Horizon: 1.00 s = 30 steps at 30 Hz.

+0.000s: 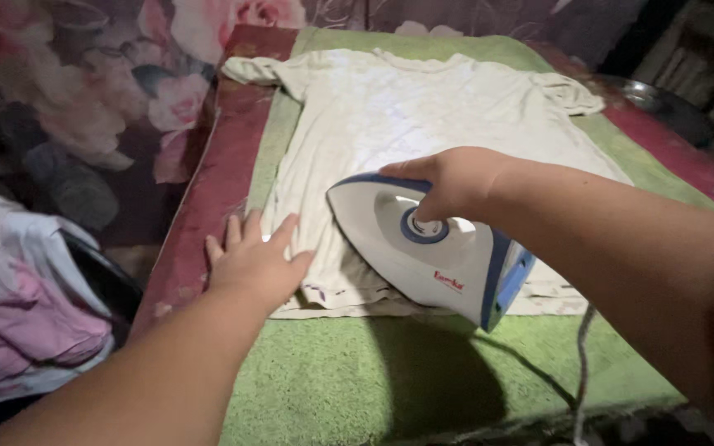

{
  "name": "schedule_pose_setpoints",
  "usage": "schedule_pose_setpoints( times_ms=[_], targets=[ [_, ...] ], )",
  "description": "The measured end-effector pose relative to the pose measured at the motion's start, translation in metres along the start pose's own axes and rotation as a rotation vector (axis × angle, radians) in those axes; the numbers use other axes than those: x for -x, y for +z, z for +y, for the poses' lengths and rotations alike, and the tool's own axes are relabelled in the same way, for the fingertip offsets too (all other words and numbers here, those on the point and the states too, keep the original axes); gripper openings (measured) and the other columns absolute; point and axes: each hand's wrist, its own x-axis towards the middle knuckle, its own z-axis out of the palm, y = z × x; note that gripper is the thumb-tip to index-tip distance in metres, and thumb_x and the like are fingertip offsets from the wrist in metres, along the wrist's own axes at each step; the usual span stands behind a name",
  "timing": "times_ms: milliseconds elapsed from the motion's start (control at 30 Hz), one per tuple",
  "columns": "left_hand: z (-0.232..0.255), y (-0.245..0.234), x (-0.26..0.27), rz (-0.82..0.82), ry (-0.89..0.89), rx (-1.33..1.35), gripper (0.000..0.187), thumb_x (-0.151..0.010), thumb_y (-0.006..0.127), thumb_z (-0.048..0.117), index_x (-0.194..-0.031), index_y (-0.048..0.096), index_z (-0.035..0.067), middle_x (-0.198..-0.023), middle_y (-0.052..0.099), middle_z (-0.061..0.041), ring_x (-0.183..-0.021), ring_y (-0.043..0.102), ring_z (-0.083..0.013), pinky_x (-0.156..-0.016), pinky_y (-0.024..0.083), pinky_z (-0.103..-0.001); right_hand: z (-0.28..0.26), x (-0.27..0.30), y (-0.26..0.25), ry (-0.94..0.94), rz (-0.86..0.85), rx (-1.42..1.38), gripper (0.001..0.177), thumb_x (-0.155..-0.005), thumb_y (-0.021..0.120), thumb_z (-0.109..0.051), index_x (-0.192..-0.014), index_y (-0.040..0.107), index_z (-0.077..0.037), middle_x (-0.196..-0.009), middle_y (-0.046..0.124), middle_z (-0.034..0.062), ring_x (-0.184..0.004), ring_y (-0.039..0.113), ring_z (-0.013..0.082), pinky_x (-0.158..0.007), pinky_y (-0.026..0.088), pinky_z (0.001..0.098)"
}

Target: The person irons a light-colored short-sleeved shirt laid on a green towel. They repeatedly smooth the fabric with one hand while moving the iron with the other, then flip the shirt to iron the other side.

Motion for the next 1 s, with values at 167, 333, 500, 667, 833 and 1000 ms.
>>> schedule_pose_setpoints(
  times_ms=[167,333,500,667,833,1000],
  targets=[
    [-0.010,0.008,-0.002,-0.029,-0.026,-0.006,0.081,-0.089,0.053,0.062,-0.158,0.028,0.028,-0.167,0.015,-0.011,-0.154,0.009,-0.0339,-0.120,0.008,-0.062,-0.034,-0.054,-0.004,0.081,0.016,0.044,0.093,-0.076,0.075,-0.016,-0.155,0.040,-0.049,-0.135,0.069,0.0046,-0.115,0.070,0.0223,-0.100,0.054,0.0357],
    [-0.012,0.013,-0.005,0.088,-0.159,0.073,0.070,-0.093,0.049,0.046,-0.157,0.032,0.024,-0.166,0.018,-0.015,-0.154,0.013,-0.0323,-0.120,0.009,-0.060,-0.071,-0.013,-0.011,0.107,0.005,0.001,0.087,-0.079,0.074,-0.016,-0.154,0.043,-0.051,-0.130,0.072,0.0079,-0.108,0.071,0.0246,-0.096,0.056,0.0369],
    [-0.017,0.021,-0.008,0.120,-0.184,0.116,0.064,-0.093,0.048,0.038,-0.155,0.038,0.027,-0.165,0.022,-0.016,-0.153,0.016,-0.0316,-0.121,0.010,-0.060,-0.087,0.088,-0.007,0.318,-0.308,0.071,0.079,-0.099,0.062,-0.022,-0.162,0.025,-0.055,-0.112,0.077,0.0127,-0.089,0.073,0.0223,-0.087,0.061,0.0368],
    [-0.021,0.023,-0.010,0.142,-0.174,0.130,0.063,-0.092,0.049,0.036,-0.153,0.039,0.026,-0.164,0.022,-0.016,-0.153,0.015,-0.0323,-0.120,0.009,-0.059,-0.101,0.088,-0.012,0.298,-0.268,0.079,0.083,-0.094,0.065,-0.021,-0.161,0.030,-0.056,-0.109,0.079,0.0100,-0.087,0.074,0.0209,-0.084,0.059,0.0357],
    [-0.018,0.024,-0.013,0.132,-0.171,0.144,0.064,-0.091,0.049,0.037,-0.154,0.038,0.026,-0.164,0.022,-0.015,-0.153,0.014,-0.0324,-0.120,0.008,-0.059,-0.096,-0.014,-0.003,0.041,0.010,0.098,0.088,-0.076,0.072,-0.022,-0.153,0.040,-0.052,-0.112,0.076,0.0145,-0.094,0.074,0.0289,-0.090,0.057,0.0394],
    [-0.020,0.023,-0.013,0.135,-0.190,0.160,0.065,-0.090,0.049,0.033,-0.153,0.039,0.026,-0.164,0.023,-0.014,-0.153,0.015,-0.0316,-0.121,0.007,-0.057,-0.104,-0.057,-0.010,-0.120,0.050,0.105,0.096,-0.068,0.076,-0.018,-0.153,0.043,-0.048,-0.119,0.073,0.0129,-0.100,0.070,0.0279,-0.091,0.055,0.0384]
  ],
)
